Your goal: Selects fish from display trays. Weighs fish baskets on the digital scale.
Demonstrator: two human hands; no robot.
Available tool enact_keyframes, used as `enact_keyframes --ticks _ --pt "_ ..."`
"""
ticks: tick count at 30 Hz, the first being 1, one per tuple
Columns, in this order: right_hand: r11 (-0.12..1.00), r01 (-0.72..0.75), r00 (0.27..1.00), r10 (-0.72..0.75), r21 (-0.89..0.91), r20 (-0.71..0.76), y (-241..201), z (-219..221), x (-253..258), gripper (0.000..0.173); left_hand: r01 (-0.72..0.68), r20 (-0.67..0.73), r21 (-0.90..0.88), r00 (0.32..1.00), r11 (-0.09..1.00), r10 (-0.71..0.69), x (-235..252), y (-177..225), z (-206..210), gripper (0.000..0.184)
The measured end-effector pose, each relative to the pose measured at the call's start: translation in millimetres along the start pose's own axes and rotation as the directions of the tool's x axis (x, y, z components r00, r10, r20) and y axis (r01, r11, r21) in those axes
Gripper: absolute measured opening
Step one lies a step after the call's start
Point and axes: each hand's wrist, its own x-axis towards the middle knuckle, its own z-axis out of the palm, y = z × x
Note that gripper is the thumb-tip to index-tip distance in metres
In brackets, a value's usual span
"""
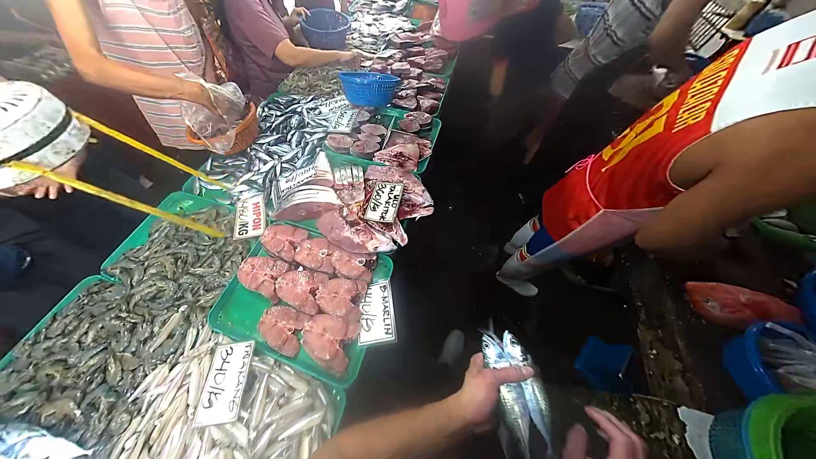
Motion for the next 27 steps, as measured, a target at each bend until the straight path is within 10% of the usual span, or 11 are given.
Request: enact_keyframes --ticks 8,20,27 --pt "0.918 0.170 0.966 -0.227 0.358 0.122 34.9 194.7 192.8 0.024 -0.360 -0.160 0.030 0.919 0.933 0.360 132.9 86.6 4.0 0.053" --pt "0.798 0.270 0.705 -0.545 0.539 0.454 15.5 381.0 410.6 0.018 -0.648 -0.107 -0.129 0.762 0.751 0.639 288.1 225.5 0.0 0.052" --pt "0.714 0.439 0.598 -0.685 0.545 0.416 -65.9 482.9 541.7 0.025 -0.690 -0.113 -0.209 0.721 0.693 0.684 364.2 301.3 -30.1 0.056"
